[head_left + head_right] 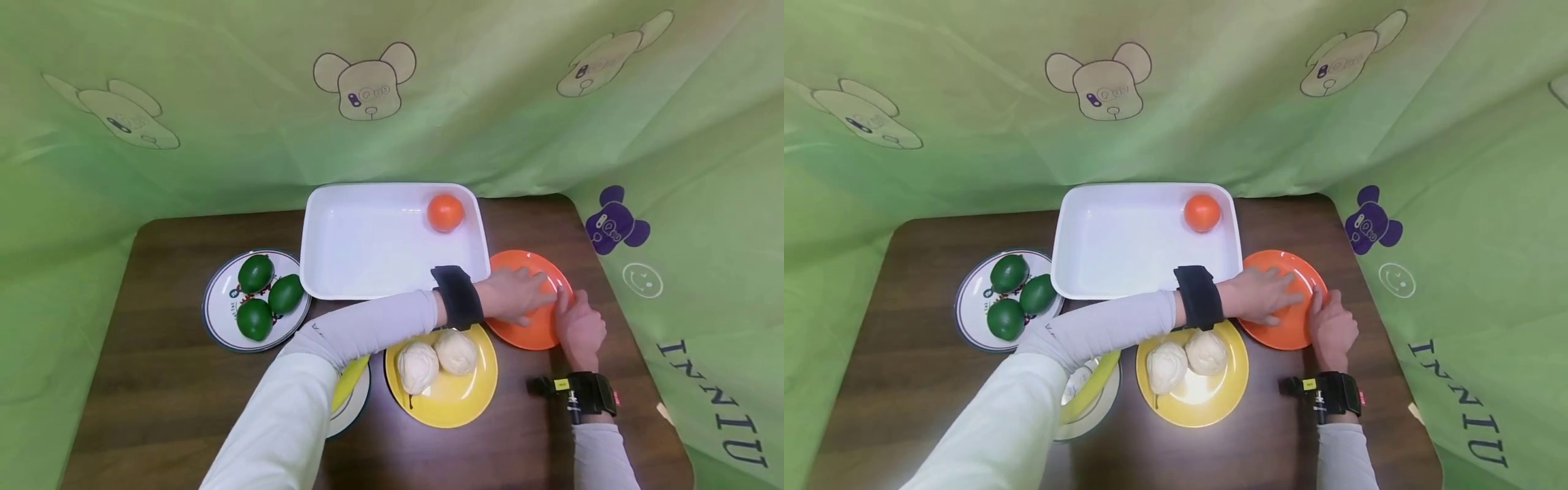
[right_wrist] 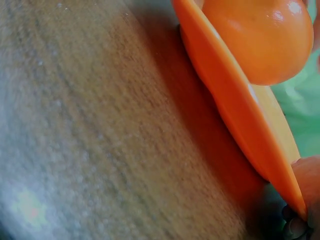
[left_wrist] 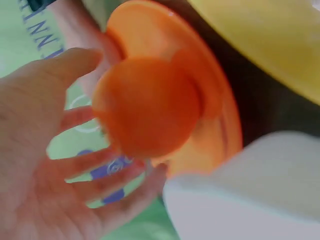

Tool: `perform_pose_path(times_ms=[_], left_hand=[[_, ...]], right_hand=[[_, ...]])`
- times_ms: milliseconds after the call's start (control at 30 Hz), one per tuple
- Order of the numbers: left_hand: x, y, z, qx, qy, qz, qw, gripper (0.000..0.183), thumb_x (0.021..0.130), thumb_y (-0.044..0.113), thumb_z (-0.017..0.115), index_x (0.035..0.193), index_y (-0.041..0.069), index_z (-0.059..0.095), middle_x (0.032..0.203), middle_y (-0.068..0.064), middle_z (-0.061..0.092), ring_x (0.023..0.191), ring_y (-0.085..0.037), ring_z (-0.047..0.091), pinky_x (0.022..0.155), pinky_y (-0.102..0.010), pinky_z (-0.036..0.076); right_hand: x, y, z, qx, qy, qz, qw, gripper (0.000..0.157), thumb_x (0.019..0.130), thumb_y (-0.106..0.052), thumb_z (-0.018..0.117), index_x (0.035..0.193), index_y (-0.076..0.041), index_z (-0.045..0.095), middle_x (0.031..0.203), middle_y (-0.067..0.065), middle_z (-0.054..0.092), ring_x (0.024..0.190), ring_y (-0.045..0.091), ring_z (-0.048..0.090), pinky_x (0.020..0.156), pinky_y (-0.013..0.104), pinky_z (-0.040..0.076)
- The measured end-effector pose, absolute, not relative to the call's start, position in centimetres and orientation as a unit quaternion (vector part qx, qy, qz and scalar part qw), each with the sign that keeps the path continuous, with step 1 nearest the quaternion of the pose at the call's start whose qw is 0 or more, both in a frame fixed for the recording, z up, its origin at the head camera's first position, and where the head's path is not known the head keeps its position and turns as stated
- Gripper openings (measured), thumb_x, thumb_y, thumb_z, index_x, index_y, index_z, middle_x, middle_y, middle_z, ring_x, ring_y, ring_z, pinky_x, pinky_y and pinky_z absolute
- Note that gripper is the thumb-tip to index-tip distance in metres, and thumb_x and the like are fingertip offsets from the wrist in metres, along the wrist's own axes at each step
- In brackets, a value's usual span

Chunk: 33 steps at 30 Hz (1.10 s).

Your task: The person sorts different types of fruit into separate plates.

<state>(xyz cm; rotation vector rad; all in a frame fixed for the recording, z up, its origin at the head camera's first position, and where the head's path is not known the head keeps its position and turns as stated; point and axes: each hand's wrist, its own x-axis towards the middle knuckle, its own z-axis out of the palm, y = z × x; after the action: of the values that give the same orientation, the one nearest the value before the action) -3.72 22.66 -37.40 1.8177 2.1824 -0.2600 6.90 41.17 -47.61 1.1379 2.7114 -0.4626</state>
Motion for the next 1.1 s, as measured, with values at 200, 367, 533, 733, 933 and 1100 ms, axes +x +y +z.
perform_pose_path(times_ms=[200, 367, 533, 733, 933, 1100], left_hand=[[-6.2, 21.1, -34.5, 0.605, 0.789, -0.028, 0.106, 0.059, 0.102, 0.052, 0.049, 0.157, 0.034, 0.034, 0.165, -0.002, 0.032, 0.145, -0.023, 0.040, 0.106, -0.040, 0.048], [-10.1, 19.0, -32.7, 0.563, 0.825, 0.008, 0.052, 0.059, 0.102, 0.048, 0.053, 0.154, 0.025, 0.038, 0.157, -0.007, 0.039, 0.136, -0.023, 0.047, 0.099, -0.040, 0.053], [-13.9, 17.6, -33.7, 0.489, 0.869, 0.009, 0.071, 0.065, 0.101, 0.045, 0.056, 0.157, 0.024, 0.030, 0.162, -0.007, 0.034, 0.145, -0.027, 0.038, 0.110, -0.048, 0.044], [-16.9, 15.9, -37.1, 0.414, 0.905, 0.018, 0.092, 0.063, 0.098, 0.043, 0.059, 0.153, 0.026, 0.033, 0.154, -0.008, 0.042, 0.139, -0.031, 0.045, 0.103, -0.054, 0.047], [-18.2, 14.8, -39.2, 0.403, 0.910, 0.023, 0.100, 0.061, 0.093, 0.044, 0.068, 0.144, 0.023, 0.042, 0.147, -0.006, 0.047, 0.136, -0.030, 0.044, 0.100, -0.056, 0.048], [-18.3, 14.6, -40.5, 0.402, 0.907, 0.038, 0.122, 0.062, 0.093, 0.041, 0.070, 0.145, 0.025, 0.042, 0.154, -0.004, 0.042, 0.142, -0.031, 0.039, 0.099, -0.057, 0.049]], right_hand=[[7.1, 41.2, -47.6, 0.382, 0.907, -0.159, 0.084, 0.076, 0.107, -0.058, 0.016, 0.138, 0.007, 0.039, 0.106, 0.036, 0.058, 0.087, 0.051, 0.060, 0.072, 0.056, 0.050], [7.1, 41.1, -47.6, 0.378, 0.907, -0.166, 0.082, 0.081, 0.105, -0.062, 0.013, 0.140, 0.007, 0.038, 0.106, 0.035, 0.058, 0.088, 0.050, 0.059, 0.073, 0.055, 0.049], [7.1, 41.2, -47.7, 0.386, 0.904, -0.166, 0.085, 0.083, 0.105, -0.063, 0.012, 0.143, 0.006, 0.037, 0.107, 0.034, 0.058, 0.086, 0.047, 0.059, 0.072, 0.052, 0.050], [7.4, 40.8, -47.8, 0.390, 0.900, -0.175, 0.084, 0.083, 0.104, -0.064, 0.014, 0.144, 0.006, 0.037, 0.104, 0.032, 0.058, 0.084, 0.045, 0.058, 0.070, 0.049, 0.048], [7.5, 40.3, -47.8, 0.388, 0.902, -0.172, 0.075, 0.084, 0.104, -0.065, 0.015, 0.143, 0.006, 0.038, 0.107, 0.033, 0.060, 0.084, 0.045, 0.059, 0.072, 0.050, 0.050], [7.5, 39.9, -47.4, 0.389, 0.900, -0.176, 0.086, 0.086, 0.103, -0.066, 0.013, 0.145, 0.005, 0.036, 0.108, 0.032, 0.059, 0.084, 0.045, 0.058, 0.072, 0.049, 0.050]])
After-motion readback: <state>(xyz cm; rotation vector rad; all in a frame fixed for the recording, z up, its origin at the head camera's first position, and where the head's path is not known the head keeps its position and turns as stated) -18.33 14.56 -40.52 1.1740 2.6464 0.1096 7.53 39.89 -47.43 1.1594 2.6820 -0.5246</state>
